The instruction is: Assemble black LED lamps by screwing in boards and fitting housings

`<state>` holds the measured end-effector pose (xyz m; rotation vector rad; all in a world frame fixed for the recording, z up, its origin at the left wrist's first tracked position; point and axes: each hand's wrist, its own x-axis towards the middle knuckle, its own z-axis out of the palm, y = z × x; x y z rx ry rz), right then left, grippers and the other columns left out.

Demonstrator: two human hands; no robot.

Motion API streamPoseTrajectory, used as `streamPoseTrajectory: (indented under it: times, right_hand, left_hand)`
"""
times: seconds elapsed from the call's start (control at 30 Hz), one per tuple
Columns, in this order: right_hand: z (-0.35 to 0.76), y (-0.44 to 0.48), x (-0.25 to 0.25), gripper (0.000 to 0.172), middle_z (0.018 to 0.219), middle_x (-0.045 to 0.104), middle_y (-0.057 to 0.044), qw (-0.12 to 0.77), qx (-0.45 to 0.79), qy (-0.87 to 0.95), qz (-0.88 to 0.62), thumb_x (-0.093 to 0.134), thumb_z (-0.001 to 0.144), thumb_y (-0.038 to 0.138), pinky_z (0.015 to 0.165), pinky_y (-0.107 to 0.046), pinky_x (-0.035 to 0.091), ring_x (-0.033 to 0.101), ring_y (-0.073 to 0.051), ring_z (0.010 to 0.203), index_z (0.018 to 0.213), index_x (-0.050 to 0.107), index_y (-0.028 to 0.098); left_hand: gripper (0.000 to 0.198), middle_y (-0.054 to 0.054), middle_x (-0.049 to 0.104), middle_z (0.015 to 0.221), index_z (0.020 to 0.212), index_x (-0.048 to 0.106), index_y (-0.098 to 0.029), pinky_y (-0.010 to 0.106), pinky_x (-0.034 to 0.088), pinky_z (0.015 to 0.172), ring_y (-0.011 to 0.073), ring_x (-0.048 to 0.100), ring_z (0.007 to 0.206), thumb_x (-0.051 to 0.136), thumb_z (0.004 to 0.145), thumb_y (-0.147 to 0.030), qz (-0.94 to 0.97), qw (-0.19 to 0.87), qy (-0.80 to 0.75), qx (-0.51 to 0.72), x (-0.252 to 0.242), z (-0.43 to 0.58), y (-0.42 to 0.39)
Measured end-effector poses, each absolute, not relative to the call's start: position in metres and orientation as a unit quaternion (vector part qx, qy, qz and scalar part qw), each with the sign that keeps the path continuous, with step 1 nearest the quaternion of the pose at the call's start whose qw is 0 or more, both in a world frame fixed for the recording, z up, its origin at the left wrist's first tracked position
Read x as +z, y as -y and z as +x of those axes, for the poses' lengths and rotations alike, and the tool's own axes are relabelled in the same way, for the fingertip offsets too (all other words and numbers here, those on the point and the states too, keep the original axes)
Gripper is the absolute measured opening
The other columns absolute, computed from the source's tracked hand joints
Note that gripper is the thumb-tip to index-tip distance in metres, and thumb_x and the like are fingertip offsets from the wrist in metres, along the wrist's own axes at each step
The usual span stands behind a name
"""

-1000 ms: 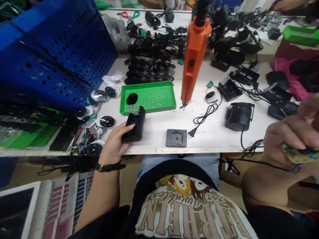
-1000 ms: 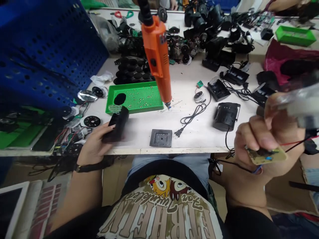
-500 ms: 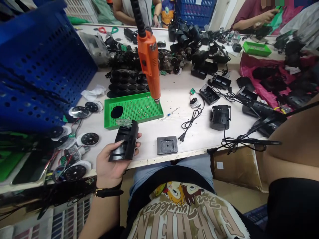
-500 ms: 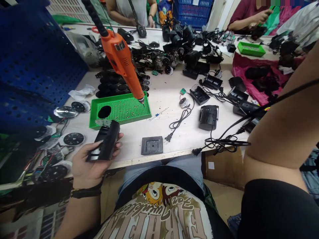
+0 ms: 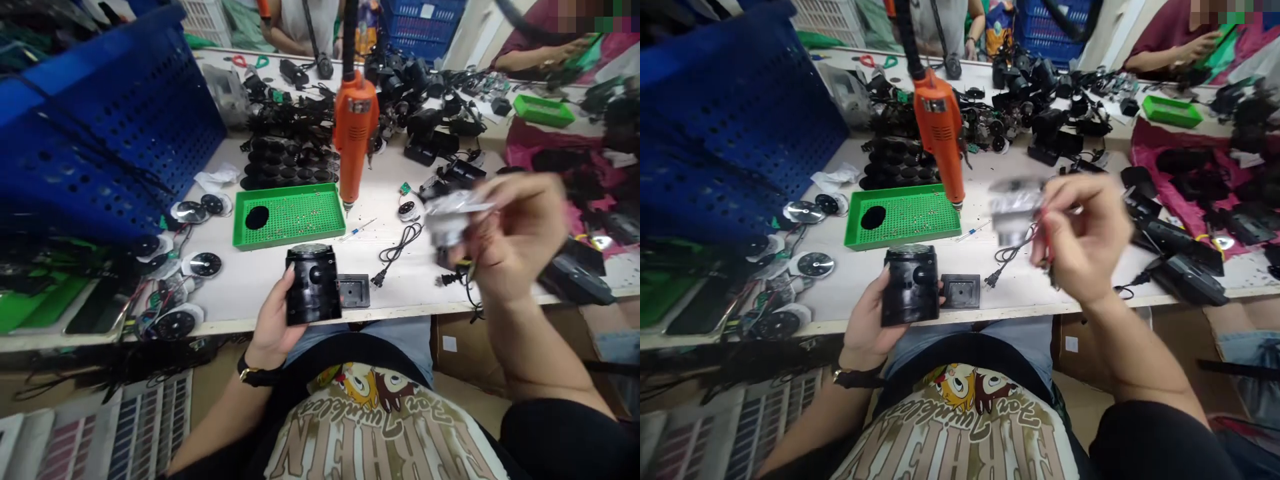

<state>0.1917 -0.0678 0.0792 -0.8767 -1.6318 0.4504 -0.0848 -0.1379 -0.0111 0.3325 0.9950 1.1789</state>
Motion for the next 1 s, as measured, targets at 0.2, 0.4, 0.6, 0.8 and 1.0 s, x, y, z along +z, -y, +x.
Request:
streamPoseTrajectory:
  times: [0.2,0.4,0.6,0.8,1.0]
  right_hand:
    - [0.150,0.100,0.015,0.021,0.079,0.064,0.003,0.507,0.461,0.610,-0.398,0.073,0.093,0.033,0.037,-0.020,0.047,0.059,-0.008,0.043,0.087,0.055,0.022]
    - [0.137,0.107,0.005,0.021,0.067,0.062,0.004,0.468,0.511,0.573,-0.438,0.072,0.089,0.035,0.043,-0.024,0.043,0.057,-0.012,0.046,0.086,0.055,0.024]
    - [0.134,0.103,0.006,0.013,0.073,0.065,0.002,0.440,0.439,0.633,-0.461,0.072,0.087,0.030,0.055,-0.026,0.042,0.054,-0.012,0.058,0.082,0.063,0.021]
    - [0.130,0.096,0.007,0.013,0.075,0.064,0.002,0.397,0.402,0.688,-0.456,0.072,0.090,0.028,0.063,-0.028,0.039,0.051,-0.013,0.063,0.082,0.065,0.021]
    - [0.127,0.091,0.010,0.011,0.070,0.061,0.003,0.378,0.379,0.713,-0.454,0.071,0.090,0.024,0.063,-0.028,0.034,0.048,-0.014,0.064,0.080,0.065,0.021]
  left_hand:
    - [0.051,0.010,0.077,0.118,0.125,0.071,-0.021,0.051,0.056,0.109,0.0335,0.066,0.128,0.067,0.094,-0.062,0.180,0.713,-0.381,0.561,-0.012,-0.064,0.137]
    - [0.059,0.010,0.075,0.127,0.132,0.069,-0.023,0.051,0.050,0.116,0.0338,0.059,0.138,0.060,0.096,-0.068,0.201,0.732,-0.355,0.545,-0.014,-0.048,0.138]
    - [0.060,0.011,0.076,0.123,0.129,0.070,-0.021,0.051,0.051,0.114,0.0350,0.060,0.137,0.060,0.096,-0.070,0.211,0.746,-0.352,0.524,-0.016,-0.044,0.139]
    - [0.056,0.009,0.075,0.128,0.127,0.071,-0.021,0.046,0.051,0.115,0.0325,0.061,0.135,0.061,0.097,-0.067,0.208,0.738,-0.364,0.528,-0.018,-0.045,0.139]
    - [0.056,0.008,0.075,0.127,0.124,0.072,-0.020,0.046,0.050,0.117,0.0320,0.060,0.137,0.063,0.096,-0.068,0.208,0.745,-0.363,0.519,-0.020,-0.049,0.139]
